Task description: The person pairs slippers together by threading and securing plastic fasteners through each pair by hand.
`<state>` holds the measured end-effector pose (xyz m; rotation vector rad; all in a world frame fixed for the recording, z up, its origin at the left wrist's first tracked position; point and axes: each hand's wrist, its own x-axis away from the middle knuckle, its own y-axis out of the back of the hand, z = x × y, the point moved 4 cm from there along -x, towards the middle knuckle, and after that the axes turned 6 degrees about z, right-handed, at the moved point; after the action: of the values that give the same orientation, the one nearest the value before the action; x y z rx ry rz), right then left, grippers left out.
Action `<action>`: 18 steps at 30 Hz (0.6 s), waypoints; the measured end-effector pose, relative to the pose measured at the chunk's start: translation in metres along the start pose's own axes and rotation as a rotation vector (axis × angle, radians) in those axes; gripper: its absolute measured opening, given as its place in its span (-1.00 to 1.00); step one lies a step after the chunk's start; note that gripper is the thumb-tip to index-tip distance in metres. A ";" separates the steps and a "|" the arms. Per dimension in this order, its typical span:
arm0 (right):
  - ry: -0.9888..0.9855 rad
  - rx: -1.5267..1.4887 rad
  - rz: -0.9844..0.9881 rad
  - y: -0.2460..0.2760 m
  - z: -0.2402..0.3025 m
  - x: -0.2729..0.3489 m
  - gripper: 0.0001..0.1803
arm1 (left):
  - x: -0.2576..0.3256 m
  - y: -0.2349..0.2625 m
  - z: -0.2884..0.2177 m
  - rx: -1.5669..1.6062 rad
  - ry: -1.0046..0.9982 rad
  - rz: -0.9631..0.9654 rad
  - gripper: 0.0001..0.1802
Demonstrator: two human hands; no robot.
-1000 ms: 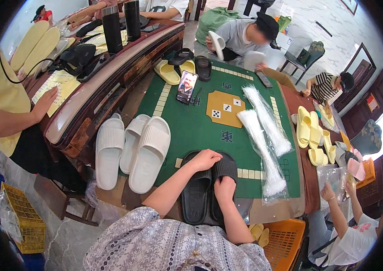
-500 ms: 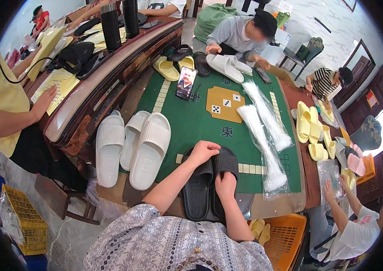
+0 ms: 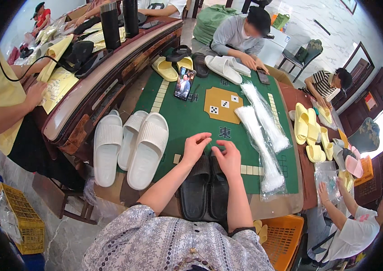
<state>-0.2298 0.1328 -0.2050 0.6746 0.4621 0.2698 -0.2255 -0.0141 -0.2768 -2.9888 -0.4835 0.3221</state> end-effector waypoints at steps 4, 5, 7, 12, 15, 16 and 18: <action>-0.209 -0.393 0.222 -0.031 -0.036 -0.008 -0.80 | 0.003 0.003 -0.001 -0.010 0.013 -0.023 -0.76; -0.240 -0.482 0.207 -0.033 -0.042 -0.009 -0.82 | 0.002 0.002 -0.002 0.015 0.018 -0.001 -0.76; -0.274 -0.611 0.200 -0.036 -0.047 -0.005 -0.86 | 0.003 0.000 0.001 0.045 0.032 0.029 -0.76; -0.229 -0.613 0.149 -0.044 -0.060 -0.009 -0.88 | -0.004 -0.001 -0.001 0.042 -0.069 0.099 -0.77; -0.287 -0.647 0.111 -0.040 -0.061 -0.007 -0.89 | -0.002 -0.004 -0.004 0.063 -0.035 0.120 -0.73; -0.312 -0.668 0.104 -0.038 -0.062 -0.007 -0.90 | -0.002 -0.003 -0.004 0.106 -0.022 0.117 -0.71; -0.329 -0.703 0.089 -0.038 -0.062 -0.006 -0.92 | -0.003 -0.004 -0.006 0.125 -0.013 0.146 -0.68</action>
<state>-0.2621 0.1352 -0.2708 0.0436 0.0047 0.3719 -0.2279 -0.0118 -0.2701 -2.9070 -0.2370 0.3686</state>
